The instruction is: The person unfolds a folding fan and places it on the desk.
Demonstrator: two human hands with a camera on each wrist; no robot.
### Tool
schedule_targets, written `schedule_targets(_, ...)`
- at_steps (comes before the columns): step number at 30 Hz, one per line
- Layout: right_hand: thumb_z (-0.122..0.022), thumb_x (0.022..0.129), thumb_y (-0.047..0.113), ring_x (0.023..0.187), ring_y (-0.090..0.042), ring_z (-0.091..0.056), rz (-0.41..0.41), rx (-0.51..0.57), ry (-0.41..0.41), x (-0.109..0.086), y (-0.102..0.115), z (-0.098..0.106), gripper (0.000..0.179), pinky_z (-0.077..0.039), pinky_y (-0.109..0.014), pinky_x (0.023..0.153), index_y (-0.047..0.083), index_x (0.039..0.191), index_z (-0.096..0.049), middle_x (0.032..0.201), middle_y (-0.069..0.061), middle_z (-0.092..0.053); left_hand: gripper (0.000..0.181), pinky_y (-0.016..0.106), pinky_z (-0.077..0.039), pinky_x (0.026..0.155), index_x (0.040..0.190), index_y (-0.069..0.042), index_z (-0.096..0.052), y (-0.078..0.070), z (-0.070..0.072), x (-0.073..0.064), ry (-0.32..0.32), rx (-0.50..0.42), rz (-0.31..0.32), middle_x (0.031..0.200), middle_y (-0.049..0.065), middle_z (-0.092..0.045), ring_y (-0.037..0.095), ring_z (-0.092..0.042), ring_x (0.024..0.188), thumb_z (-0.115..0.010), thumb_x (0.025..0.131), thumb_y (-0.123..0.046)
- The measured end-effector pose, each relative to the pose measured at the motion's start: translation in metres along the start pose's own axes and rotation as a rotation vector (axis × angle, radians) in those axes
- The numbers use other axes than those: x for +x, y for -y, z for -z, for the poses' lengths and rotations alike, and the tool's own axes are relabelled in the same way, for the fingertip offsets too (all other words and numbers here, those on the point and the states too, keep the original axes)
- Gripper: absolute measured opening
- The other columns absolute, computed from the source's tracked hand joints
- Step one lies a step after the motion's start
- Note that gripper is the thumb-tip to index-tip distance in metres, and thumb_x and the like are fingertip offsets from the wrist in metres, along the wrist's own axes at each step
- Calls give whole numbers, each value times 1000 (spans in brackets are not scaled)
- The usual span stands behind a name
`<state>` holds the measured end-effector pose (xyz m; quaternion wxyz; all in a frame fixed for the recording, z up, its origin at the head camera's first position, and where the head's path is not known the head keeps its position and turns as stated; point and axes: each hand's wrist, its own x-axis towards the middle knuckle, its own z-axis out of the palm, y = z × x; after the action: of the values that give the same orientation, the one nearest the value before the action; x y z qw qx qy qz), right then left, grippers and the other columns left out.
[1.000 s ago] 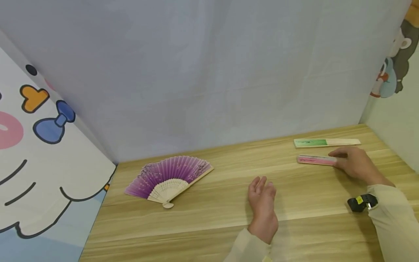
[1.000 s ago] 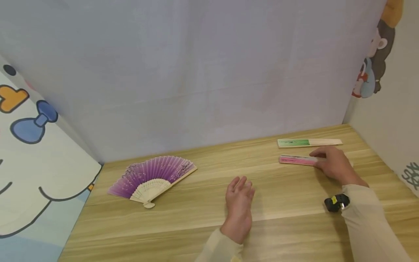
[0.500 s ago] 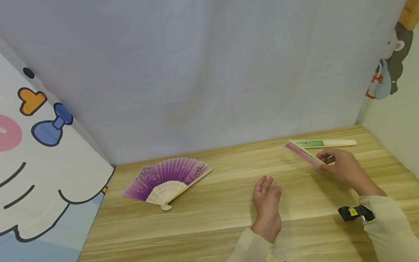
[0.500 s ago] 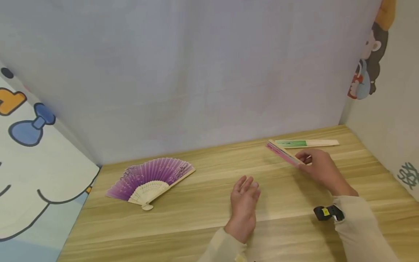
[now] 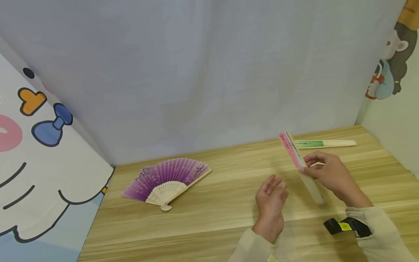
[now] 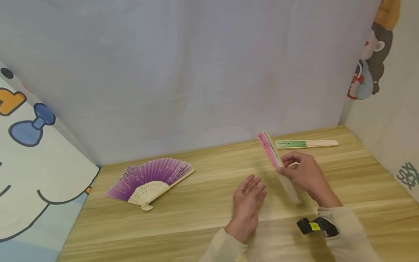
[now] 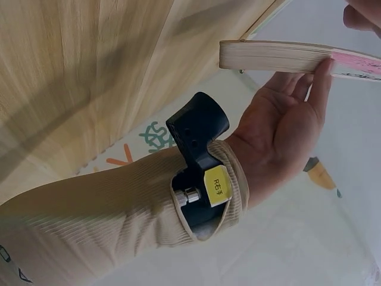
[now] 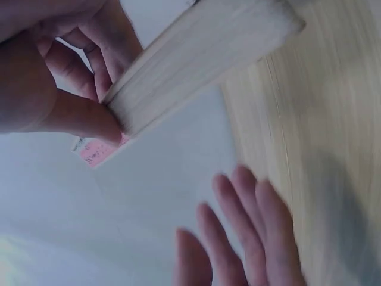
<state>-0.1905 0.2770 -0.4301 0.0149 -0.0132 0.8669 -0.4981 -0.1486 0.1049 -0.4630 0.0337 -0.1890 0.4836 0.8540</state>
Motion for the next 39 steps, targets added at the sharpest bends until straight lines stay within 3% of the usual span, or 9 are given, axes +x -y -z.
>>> schedule_targets(9,-76,98,12,87,-2,-68,-39,118,44,-8,12,-17,34,-61,-26,72,-10,120,-63,109,-13,-67,31,35,-64,87,126,5,-68,1,-4,-2,63,14,12,115,14,-71,21,-73,96,-71,95,6)
schedule_targets(23,-74,99,9,83,-4,-69,-44,136,60,-15,21,-28,31,-63,-28,70,-11,120,-62,103,-11,-67,17,23,-58,69,113,0,-77,2,-8,-5,58,56,32,97,8,-70,13,-66,82,-73,96,2)
schedule_targets(33,-65,106,13,103,-16,-70,-76,141,175,-14,15,-19,41,-65,-31,79,-14,135,-58,124,-22,-65,16,20,-53,67,113,-2,-77,4,-5,-3,35,95,62,96,5,-69,13,-63,80,-72,98,0)
schedule_targets(39,-65,106,12,97,-10,-69,-75,171,185,-14,12,-20,38,-65,-32,80,-14,134,-58,120,-17,-68,16,19,-52,65,112,0,-76,3,-3,-2,48,69,59,93,4,-67,12,-62,79,-71,97,3)
